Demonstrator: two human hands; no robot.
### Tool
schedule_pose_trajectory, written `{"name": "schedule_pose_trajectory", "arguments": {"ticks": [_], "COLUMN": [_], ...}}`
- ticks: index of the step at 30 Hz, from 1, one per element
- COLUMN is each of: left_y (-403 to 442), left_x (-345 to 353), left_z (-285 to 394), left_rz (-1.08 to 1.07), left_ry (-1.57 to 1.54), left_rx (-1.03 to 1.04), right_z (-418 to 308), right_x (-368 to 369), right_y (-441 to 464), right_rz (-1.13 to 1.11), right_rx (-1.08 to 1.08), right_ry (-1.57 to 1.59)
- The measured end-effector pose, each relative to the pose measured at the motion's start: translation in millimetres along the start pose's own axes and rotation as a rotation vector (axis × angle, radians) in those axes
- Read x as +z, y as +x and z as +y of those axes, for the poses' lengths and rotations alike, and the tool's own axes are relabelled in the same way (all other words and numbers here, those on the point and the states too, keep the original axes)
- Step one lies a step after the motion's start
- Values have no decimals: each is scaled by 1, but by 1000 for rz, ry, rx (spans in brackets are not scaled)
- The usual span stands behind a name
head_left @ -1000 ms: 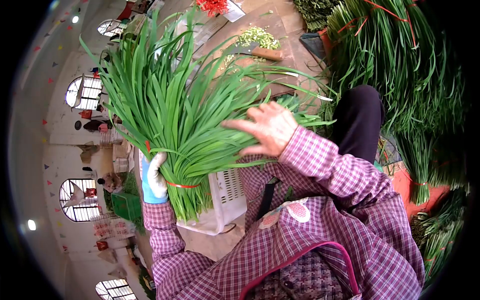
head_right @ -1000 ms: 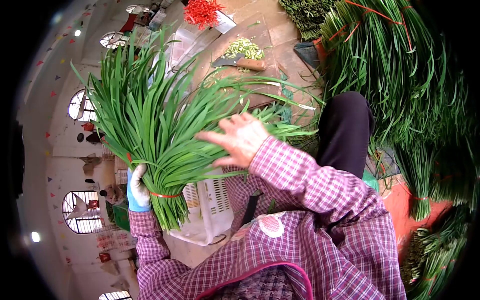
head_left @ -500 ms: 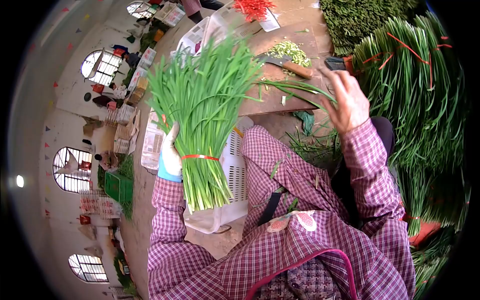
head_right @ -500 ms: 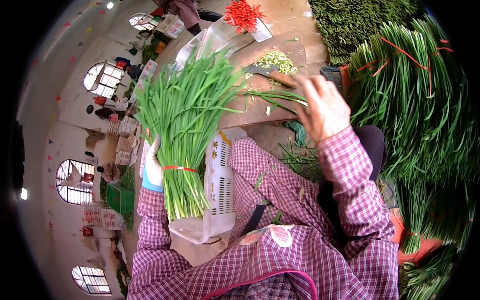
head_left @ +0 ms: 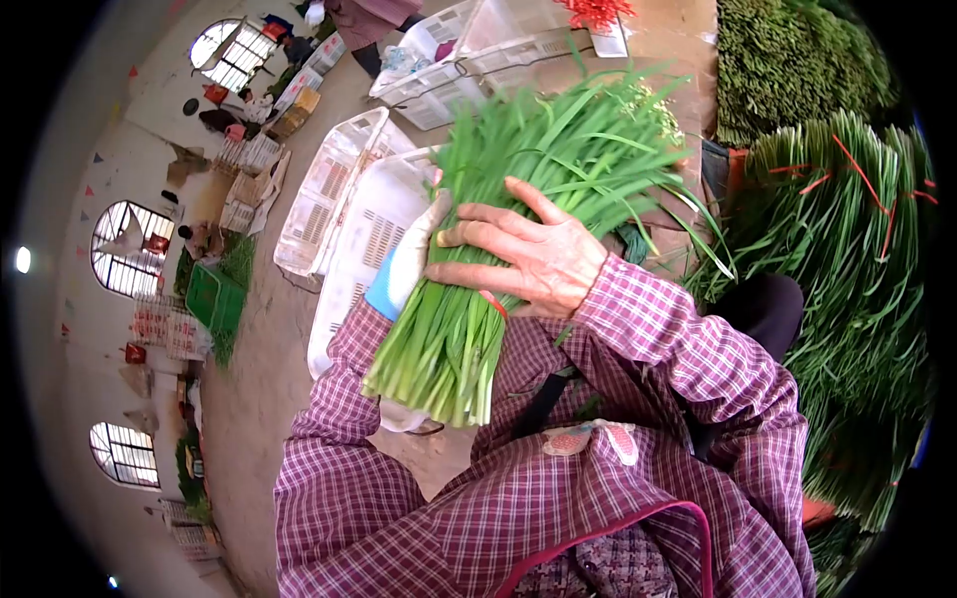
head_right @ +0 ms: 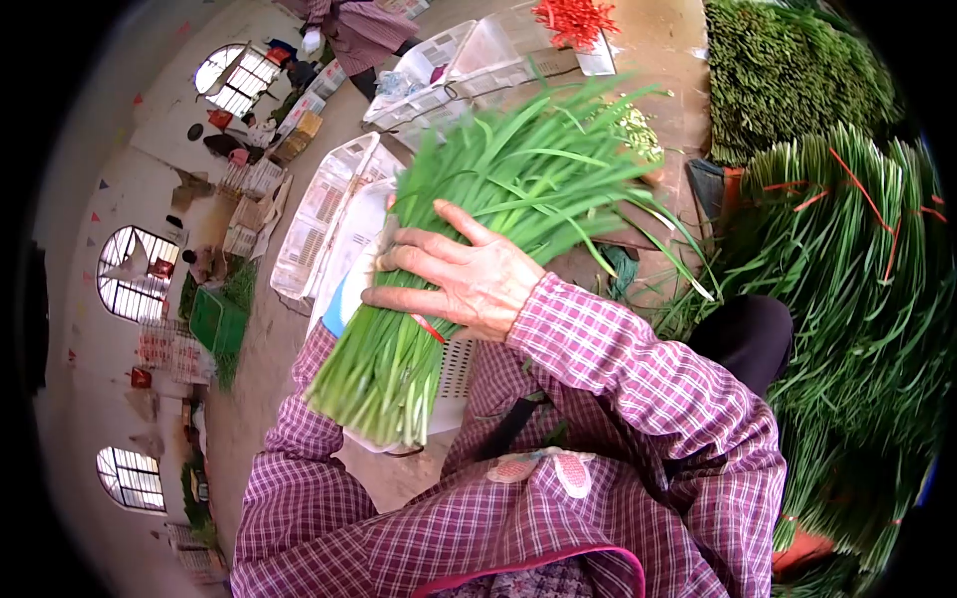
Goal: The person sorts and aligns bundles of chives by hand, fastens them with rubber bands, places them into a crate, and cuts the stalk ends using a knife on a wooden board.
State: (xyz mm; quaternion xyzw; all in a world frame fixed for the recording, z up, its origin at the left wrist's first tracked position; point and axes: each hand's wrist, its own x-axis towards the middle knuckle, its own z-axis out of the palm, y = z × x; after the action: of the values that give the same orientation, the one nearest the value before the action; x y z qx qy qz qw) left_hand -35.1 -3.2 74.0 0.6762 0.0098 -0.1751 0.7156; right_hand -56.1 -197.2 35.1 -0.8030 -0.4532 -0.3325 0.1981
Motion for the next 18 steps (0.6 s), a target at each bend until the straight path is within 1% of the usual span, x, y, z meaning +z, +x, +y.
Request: {"name": "schedule_pose_trajectory", "arguments": {"ticks": [2,4,5,6,9,10,11,12,13,14,15,16,18], "left_y": [-5,-6,-11,-17,-23,-27,-31,-34,-37,-38,-33,-29,-20], "left_x": [-8,-26,-38,-54,-93,-99,-103,-93,-83,-71,-64,-60,-52], "left_z": [-5,-10,-14,-14,-7,-1,5,6,7,4,-5,-14,-34], "left_rz": [65,62,53,28,-51,-87,-112,-102,-88,-61,-1,5,-18], "left_ry": [90,99,91,83,199,266,334,348,366,396,356,355,72], "left_rx": [57,94,115,128,122,126,132,256,380,619,600,593,561], "right_z": [4,7,9,11,13,11,9,7,5,2,-2,-6,-13], "right_x": [-21,-31,-33,-36,-41,-44,-45,-46,-46,-42,-38,-33,-21], "right_y": [11,22,28,33,44,47,50,52,55,57,59,60,60], "right_rz": [-35,15,126,131,206,208,137,64,20,19,4,-13,-39], "right_rx": [-32,142,191,182,442,434,525,617,651,650,657,663,645], "right_ry": [6,145,139,118,386,373,465,561,585,587,616,646,608]}}
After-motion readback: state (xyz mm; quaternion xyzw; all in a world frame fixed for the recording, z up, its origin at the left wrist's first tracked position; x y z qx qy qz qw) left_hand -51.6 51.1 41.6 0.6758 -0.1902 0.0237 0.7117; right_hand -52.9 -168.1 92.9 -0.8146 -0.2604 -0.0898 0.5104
